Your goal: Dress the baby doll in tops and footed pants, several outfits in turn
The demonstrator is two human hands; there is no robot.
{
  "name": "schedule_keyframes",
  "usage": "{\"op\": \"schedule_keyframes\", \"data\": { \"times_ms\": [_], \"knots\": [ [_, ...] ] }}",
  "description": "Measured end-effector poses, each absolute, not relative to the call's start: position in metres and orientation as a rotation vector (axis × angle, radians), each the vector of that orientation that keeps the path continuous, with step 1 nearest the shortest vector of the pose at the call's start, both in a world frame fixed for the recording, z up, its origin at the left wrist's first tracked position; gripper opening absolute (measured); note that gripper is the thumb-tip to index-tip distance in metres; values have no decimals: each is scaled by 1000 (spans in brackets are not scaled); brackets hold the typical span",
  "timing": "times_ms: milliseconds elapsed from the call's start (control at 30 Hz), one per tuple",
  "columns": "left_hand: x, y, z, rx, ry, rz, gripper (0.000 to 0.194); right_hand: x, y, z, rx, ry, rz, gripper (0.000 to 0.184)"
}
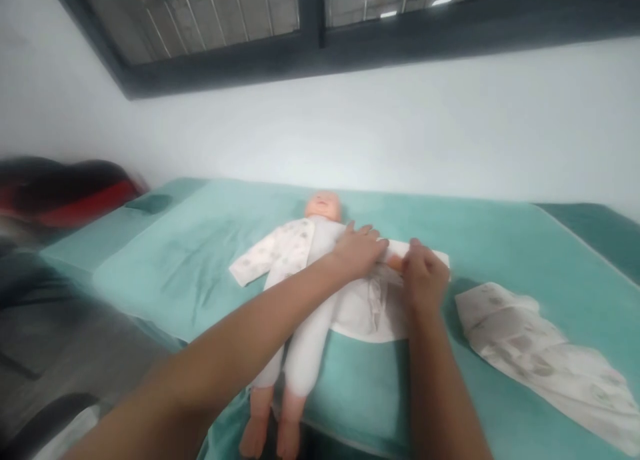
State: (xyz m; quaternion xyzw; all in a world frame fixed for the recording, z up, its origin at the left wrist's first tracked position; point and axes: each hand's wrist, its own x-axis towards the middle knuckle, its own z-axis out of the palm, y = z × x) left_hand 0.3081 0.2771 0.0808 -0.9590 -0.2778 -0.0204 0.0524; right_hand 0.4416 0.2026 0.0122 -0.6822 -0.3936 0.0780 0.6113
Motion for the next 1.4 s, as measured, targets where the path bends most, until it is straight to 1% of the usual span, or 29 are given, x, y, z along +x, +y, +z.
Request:
{"op": "schedule_keyframes", "data": {
  "times_ms": [100,167,200,267,300,367,400,500,567,667,767,867,967,1100,1167,1267,1333,1400],
  "knots": [
    [317,294,79,-2939,-911,19,33,437,199,15,-1451,-1034,398,50],
    [310,305,87,-2914,-969,-70,38,435,199,17,-1393,-1216,562,43],
    [305,310,94,-2884,-1011,-139,40,434,200,16,-1403,-1294,579,36],
    [292,317,108,-2819,-1078,-267,41,436,206,11,-1456,-1474,513,23],
    [286,318,113,-2797,-1092,-301,40,438,209,6,-1474,-1577,472,26],
    [274,317,120,-2780,-1063,-295,38,442,217,-4,-1499,-1734,413,39],
    [270,315,121,-2778,-1023,-264,37,444,220,-9,-1529,-1761,404,41],
    [260,308,118,-2735,-860,-192,37,447,224,-13,-1725,-1607,391,27],
    [255,306,115,-2693,-791,-159,39,447,221,-8,-1812,-1464,386,21],
    [252,306,115,-2666,-768,-61,36,448,216,1,-1822,-1251,384,27],
    [254,309,117,-2644,-780,57,32,452,214,3,-1727,-1035,516,35],
    [260,312,116,-2598,-833,138,30,456,214,2,-1535,-872,697,33],
    [271,315,112,-2570,-909,157,30,453,211,8,-1340,-779,774,31],
    [288,314,100,-2607,-1049,55,31,439,203,24,-1135,-781,951,28],
    [296,311,90,-2668,-1096,-26,36,433,199,30,-1100,-825,1025,30],
    [303,307,78,-2820,-1129,-143,47,430,195,31,-1076,-936,1067,49],
    [301,308,78,-3038,-1083,-202,41,430,194,29,-1044,-999,1137,58],
    [294,312,86,-3309,-1021,-317,25,431,195,26,-979,-1046,1221,60]
  ]
}}
